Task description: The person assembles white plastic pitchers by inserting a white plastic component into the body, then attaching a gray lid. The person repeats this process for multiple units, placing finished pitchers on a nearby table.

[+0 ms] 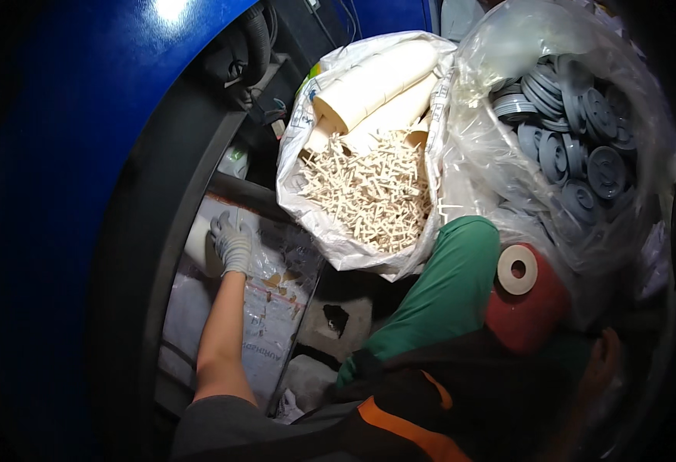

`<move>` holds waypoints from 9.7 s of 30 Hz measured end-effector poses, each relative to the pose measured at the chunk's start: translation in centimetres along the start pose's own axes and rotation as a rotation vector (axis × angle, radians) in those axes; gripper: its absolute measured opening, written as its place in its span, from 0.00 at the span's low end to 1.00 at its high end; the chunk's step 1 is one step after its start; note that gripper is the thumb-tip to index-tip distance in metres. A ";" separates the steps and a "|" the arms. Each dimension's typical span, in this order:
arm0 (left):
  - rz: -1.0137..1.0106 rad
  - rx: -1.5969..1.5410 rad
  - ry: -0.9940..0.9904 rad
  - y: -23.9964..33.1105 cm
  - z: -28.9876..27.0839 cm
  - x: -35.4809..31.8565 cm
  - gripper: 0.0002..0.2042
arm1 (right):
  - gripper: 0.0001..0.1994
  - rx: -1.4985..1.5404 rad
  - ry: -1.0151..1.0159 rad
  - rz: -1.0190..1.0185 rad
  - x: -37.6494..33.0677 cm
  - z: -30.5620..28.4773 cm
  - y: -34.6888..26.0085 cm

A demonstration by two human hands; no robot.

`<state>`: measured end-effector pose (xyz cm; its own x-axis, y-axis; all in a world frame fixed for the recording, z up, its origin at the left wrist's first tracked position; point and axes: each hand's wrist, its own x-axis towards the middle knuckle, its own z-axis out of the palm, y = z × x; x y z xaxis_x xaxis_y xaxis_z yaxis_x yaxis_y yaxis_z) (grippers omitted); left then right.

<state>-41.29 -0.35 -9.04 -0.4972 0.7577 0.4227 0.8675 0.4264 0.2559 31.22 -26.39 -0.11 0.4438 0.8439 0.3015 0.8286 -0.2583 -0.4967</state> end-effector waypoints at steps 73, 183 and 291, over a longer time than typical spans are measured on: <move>1.467 -0.889 -1.354 36.4 -17.9 -20.7 0.23 | 0.37 0.809 -0.672 0.043 -4.5 2.7 -11.9; -0.409 -1.350 -2.300 41.5 -6.7 -31.1 0.35 | 0.18 1.293 -0.185 0.915 -3.2 0.3 -6.4; 1.528 -1.142 -0.787 54.1 -17.8 -26.4 0.28 | 0.16 0.731 0.146 0.489 -3.7 6.1 -0.1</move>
<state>18.56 -6.03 9.11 0.8430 0.2616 0.4700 -0.0677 -0.8153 0.5751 27.38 -26.65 -6.16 0.7711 0.6367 -0.0047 0.1323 -0.1676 -0.9769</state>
